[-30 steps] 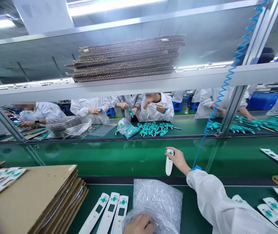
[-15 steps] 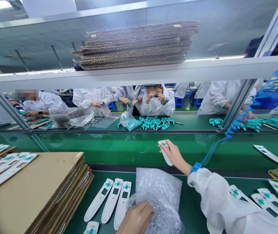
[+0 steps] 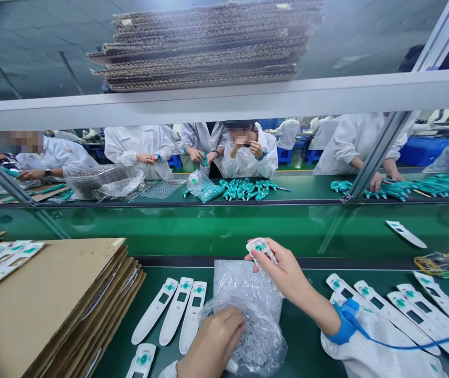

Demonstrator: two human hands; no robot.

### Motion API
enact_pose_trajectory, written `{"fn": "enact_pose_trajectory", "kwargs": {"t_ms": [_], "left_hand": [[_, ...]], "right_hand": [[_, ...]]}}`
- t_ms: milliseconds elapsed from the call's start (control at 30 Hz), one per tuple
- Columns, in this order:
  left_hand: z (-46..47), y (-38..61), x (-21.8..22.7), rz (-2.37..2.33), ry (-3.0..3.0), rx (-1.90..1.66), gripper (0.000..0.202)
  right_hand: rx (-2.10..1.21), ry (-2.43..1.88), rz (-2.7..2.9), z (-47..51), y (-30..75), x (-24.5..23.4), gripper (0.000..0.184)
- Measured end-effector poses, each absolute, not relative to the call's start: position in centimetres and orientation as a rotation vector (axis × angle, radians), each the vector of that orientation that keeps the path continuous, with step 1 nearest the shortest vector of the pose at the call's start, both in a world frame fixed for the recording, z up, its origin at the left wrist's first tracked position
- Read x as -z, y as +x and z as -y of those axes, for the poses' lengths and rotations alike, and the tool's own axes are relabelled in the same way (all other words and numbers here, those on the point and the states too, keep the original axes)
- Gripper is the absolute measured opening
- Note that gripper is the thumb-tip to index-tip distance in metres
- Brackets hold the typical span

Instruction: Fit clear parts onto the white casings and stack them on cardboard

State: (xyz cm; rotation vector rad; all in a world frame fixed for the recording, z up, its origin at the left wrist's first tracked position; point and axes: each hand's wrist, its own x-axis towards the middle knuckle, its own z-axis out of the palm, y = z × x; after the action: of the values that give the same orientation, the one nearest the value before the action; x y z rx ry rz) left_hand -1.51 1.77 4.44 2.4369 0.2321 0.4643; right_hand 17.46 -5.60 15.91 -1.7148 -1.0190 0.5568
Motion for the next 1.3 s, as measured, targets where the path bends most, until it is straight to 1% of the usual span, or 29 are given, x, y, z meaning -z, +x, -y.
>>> {"fn": "enact_pose_trajectory", "kwargs": {"t_ms": [67, 167, 233, 300, 333, 400, 467, 567, 700, 833, 1000, 1067, 1167, 1300], "left_hand": [[-2.5, -2.0, -6.7, -0.284, 2.156, -0.503, 0.015], [-3.9, -2.2, -10.6, -0.365, 1.534, -0.577, 0.008], [-4.8, -2.2, -12.9, -0.355, 1.229, -0.62, 0.016], [-5.5, -2.2, -14.6, -0.314, 1.046, -0.661, 0.025], [-5.6, -2.3, -15.1, -0.29, 0.998, -0.677, 0.026], [-5.7, -2.3, -15.7, -0.253, 0.96, -0.684, 0.021], [-5.7, -2.2, -15.6, -0.238, 0.968, -0.651, 0.015], [-5.5, -1.2, -14.4, -0.262, 1.033, -0.548, 0.014], [-5.6, 0.3, -12.7, -0.31, 1.134, -0.545, 0.014], [-6.5, 0.2, -12.7, -0.278, 1.24, -0.771, 0.008], [-7.3, -1.3, -13.6, -0.275, 1.695, -1.122, 0.025], [-7.3, -1.7, -13.7, -0.274, 1.866, -1.247, 0.027], [-7.1, -1.7, -13.6, -0.268, 2.057, -1.401, 0.023], [-7.2, -1.3, -13.3, -0.237, 2.196, -1.497, 0.018]], "right_hand": [[-0.572, -1.716, 1.002, 5.9, 17.0, -16.2, 0.047], [-0.623, -1.709, 0.974, 6.0, 16.1, -16.7, 0.048], [-0.669, -1.683, 0.957, 5.9, 15.3, -17.1, 0.048], [-0.71, -1.637, 0.935, 5.7, 14.4, -17.4, 0.048], [-0.729, -1.611, 0.922, 5.6, 14.0, -17.6, 0.047], [-0.761, -1.568, 0.908, 5.4, 13.3, -17.7, 0.046], [-0.775, -1.549, 0.906, 5.2, 12.8, -17.6, 0.044], [-0.753, -1.555, 0.882, 4.9, 12.9, -16.6, 0.046], [-0.624, -1.625, 0.829, 4.7, 13.7, -15.0, 0.048], [-0.599, -1.673, 0.851, 4.8, 13.5, -14.6, 0.051], [-0.609, -1.761, 1.032, 4.4, 11.4, -15.1, 0.049], [-0.618, -1.777, 1.055, 4.2, 10.6, -15.2, 0.049], [-0.612, -1.779, 1.085, 4.0, 9.6, -15.3, 0.049], [-0.613, -1.819, 1.152, 4.2, 9.1, -15.4, 0.049]]}}
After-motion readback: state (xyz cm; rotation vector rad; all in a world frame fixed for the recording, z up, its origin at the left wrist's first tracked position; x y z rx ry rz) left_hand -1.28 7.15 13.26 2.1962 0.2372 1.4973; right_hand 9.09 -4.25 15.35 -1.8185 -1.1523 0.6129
